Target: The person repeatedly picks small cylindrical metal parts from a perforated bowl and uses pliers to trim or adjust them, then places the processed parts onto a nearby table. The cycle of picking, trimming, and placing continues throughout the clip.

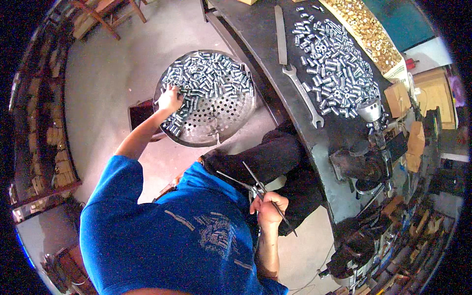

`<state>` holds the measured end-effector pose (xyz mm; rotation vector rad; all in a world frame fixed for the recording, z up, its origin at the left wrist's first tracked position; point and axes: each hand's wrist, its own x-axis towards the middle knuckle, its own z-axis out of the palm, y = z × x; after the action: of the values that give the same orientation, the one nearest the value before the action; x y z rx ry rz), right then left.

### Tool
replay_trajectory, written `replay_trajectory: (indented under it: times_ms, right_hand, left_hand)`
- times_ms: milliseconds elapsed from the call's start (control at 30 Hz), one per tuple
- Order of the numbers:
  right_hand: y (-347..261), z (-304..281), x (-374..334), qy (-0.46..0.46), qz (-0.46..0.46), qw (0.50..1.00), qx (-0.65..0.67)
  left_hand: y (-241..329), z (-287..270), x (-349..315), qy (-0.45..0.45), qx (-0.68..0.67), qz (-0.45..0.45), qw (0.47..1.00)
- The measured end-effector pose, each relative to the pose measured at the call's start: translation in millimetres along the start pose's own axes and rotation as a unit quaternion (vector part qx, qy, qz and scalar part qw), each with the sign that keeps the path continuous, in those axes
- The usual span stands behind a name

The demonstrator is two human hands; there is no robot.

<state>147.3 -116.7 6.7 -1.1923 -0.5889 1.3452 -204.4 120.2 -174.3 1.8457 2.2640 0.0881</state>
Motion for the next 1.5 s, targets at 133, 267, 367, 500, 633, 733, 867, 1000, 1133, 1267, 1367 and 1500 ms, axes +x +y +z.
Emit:
replay_trajectory:
  times_ms: [133,267,367,500,633,733,867,1000,1133,1267,1367,1500]
  right_hand:
    - [0,-3,2,-0.039,-0.008,0.999,0.004]
    - [1,-5,2,-0.032,-0.007,0.999,0.025]
    - [-2,1,1,-0.007,-0.011,1.000,-0.002]
    - [1,-7,-1,0.001,-0.013,1.000,-0.002]
    - [-1,-10,-2,0.015,-0.004,1.000,-0.003]
    - [0,-7,-2,0.031,-0.008,0.999,-0.007]
    - [1,-7,-2,0.014,-0.015,1.000,-0.011]
    - [4,-11,-2,-0.011,-0.015,0.999,-0.043]
    - [3,-15,-3,-0.033,-0.017,0.999,-0.030]
    - [0,-15,-7,-0.034,-0.006,0.999,-0.035]
    - [0,-14,-10,-0.029,-0.006,0.999,-0.026]
    - [-1,-12,-7,-0.034,-0.004,0.997,-0.068]
  left_hand:
    - [18,6,-10,0.019,-0.003,0.059,0.998]
    - [32,-2,-15,-0.050,0.001,0.088,0.995]
    - [25,-7,-14,-0.105,-0.053,0.152,0.981]
    - [32,-45,23,-0.225,-0.148,0.193,0.944]
    - [43,-41,75,-0.014,-0.044,0.145,0.988]
    - [59,-10,76,-0.027,0.021,0.059,0.998]
    - [75,3,56,-0.048,0.030,0.095,0.994]
    - [59,23,16,-0.015,0.015,0.190,0.982]
    - [68,13,-10,-0.031,-0.010,0.332,0.943]
    - [79,-1,-11,-0.031,-0.022,0.355,0.934]
    - [83,-10,-13,-0.075,-0.236,0.300,0.921]
    - [99,-58,-60,-0.328,-0.561,0.123,0.750]
